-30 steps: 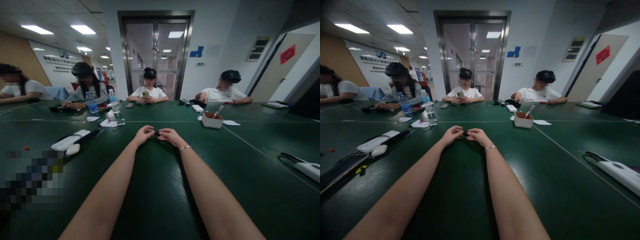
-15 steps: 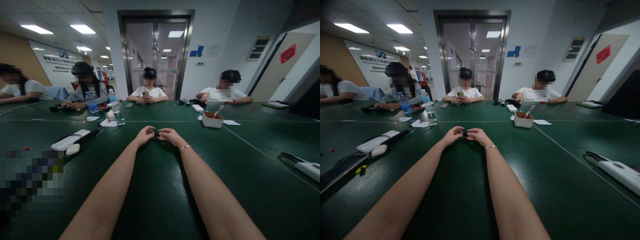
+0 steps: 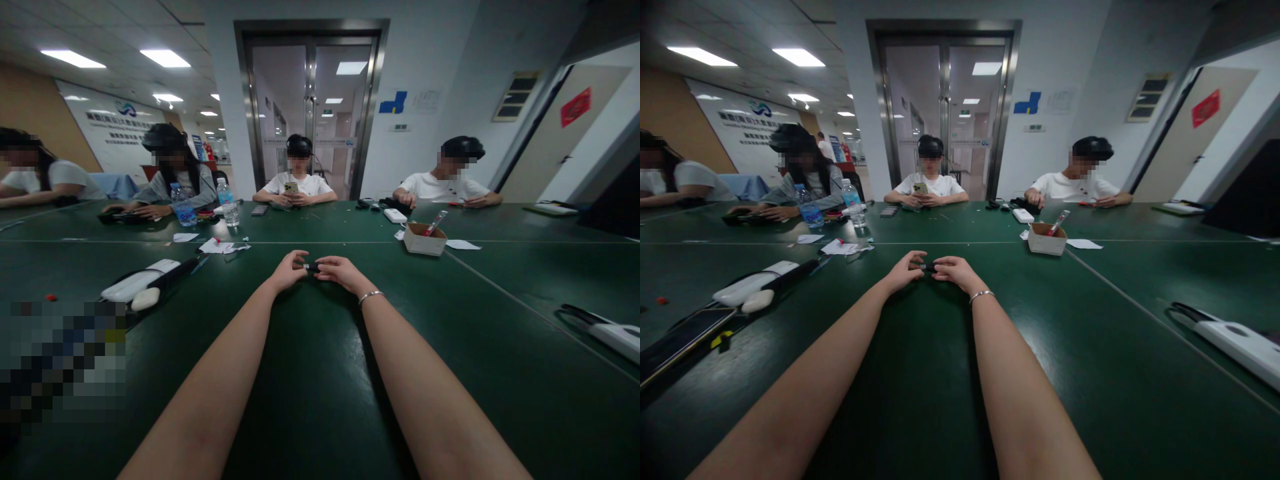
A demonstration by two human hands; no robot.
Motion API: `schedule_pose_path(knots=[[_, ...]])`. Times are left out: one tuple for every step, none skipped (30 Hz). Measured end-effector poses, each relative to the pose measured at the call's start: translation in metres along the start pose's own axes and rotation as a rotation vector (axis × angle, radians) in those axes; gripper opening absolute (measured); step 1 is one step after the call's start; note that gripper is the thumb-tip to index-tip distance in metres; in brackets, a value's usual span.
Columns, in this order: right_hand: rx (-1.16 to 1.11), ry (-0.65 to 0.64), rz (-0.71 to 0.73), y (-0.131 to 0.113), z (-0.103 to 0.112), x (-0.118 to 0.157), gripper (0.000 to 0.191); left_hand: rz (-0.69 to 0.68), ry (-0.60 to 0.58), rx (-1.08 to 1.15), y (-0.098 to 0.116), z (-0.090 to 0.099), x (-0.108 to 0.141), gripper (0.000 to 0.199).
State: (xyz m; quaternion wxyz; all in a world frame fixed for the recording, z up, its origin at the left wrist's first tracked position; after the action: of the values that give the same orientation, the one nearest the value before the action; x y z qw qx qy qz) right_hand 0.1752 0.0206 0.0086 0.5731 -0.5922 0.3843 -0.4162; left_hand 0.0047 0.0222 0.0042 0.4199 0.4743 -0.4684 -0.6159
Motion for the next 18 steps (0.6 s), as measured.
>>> schedule_pose_path(knots=[[-0.001, -0.001, -0.001, -0.0001, 0.0, 0.0001, 0.018, 0.009, 0.006, 0.008, 0.0, 0.0002, 0.0003, 0.045], [-0.001, -0.002, -0.002, 0.0, 0.0, 0.0001, 0.017, 0.033, 0.008, 0.018, -0.0006, 0.0003, 0.0006, 0.042], [0.001, -0.002, -0.003, 0.0001, 0.0, 0.0, 0.017, 0.053, -0.001, 0.022, -0.0011, 0.0001, 0.0008, 0.038], [0.003, 0.0, -0.003, 0.0002, 0.0001, -0.0001, 0.017, 0.057, -0.012, 0.018, -0.0012, 0.0, 0.0008, 0.037], [0.006, 0.002, -0.004, 0.0002, 0.0002, -0.0002, 0.017, 0.043, -0.016, 0.007, -0.0009, 0.0, 0.0006, 0.037], [0.008, 0.004, -0.004, 0.0001, 0.0002, -0.0001, 0.017, 0.019, -0.008, -0.001, -0.0003, 0.0004, 0.0003, 0.04], [0.011, 0.004, -0.003, -0.0001, 0.0001, 0.0, 0.017, -0.003, 0.006, 0.001, 0.0001, 0.0009, -0.0001, 0.045], [0.014, 0.003, -0.001, -0.0005, 0.0, 0.0003, 0.018, -0.009, 0.025, 0.016, 0.0, 0.0015, -0.0006, 0.049], [0.016, 0.002, 0.001, -0.001, -0.0002, 0.0007, 0.018, 0.009, 0.04, 0.037, -0.0009, 0.0019, -0.0012, 0.048], [0.017, 0.002, 0.001, -0.0014, -0.0005, 0.0011, 0.018, 0.046, 0.042, 0.057, -0.0025, 0.0019, -0.0018, 0.044], [0.017, 0.0, -0.002, -0.0017, -0.0007, 0.0016, 0.018, 0.079, 0.027, 0.069, -0.0041, 0.0014, -0.0023, 0.039], [0.017, -0.002, -0.006, -0.0019, -0.001, 0.0019, 0.018, 0.093, 0.006, 0.068, -0.0051, 0.0007, -0.0027, 0.036], [0.017, -0.004, -0.009, -0.0019, -0.0012, 0.002, 0.018, 0.083, -0.011, 0.056, -0.0053, 0.0004, -0.003, 0.035], [0.015, -0.005, -0.01, -0.0018, -0.0013, 0.0019, 0.018, 0.054, -0.019, 0.044, -0.0049, 0.0003, -0.003, 0.037], [0.014, -0.005, -0.008, -0.0015, -0.0013, 0.0017, 0.018, 0.02, -0.02, 0.039, -0.0041, 0.0005, -0.0028, 0.042], [0.013, -0.002, -0.004, -0.0012, -0.0012, 0.0013, 0.018, -0.005, -0.01, 0.04, -0.0033, 0.0009, -0.0024, 0.048], [0.012, 0.001, 0.0, -0.0007, -0.0009, 0.0008, 0.018, -0.014, 0.004, 0.047, -0.0028, 0.0015, -0.0019, 0.051], [0.013, 0.003, 0.003, -0.0002, -0.0007, 0.0003, 0.018, -0.009, 0.013, 0.054, -0.0027, 0.0017, -0.0013, 0.051]])
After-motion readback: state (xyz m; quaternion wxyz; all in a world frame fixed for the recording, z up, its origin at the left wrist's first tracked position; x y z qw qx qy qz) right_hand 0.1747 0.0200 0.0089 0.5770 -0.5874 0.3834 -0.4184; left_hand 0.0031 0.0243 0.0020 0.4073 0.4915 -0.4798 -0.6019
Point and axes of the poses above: each hand's wrist, its own x-axis away from the middle knuckle, its own z-axis out of the back of the hand, y = z × x, the point moved 3 cm from there along -x, towards the middle knuckle, and after that the axes turned 11 degrees about x, right-handed, at the moved point
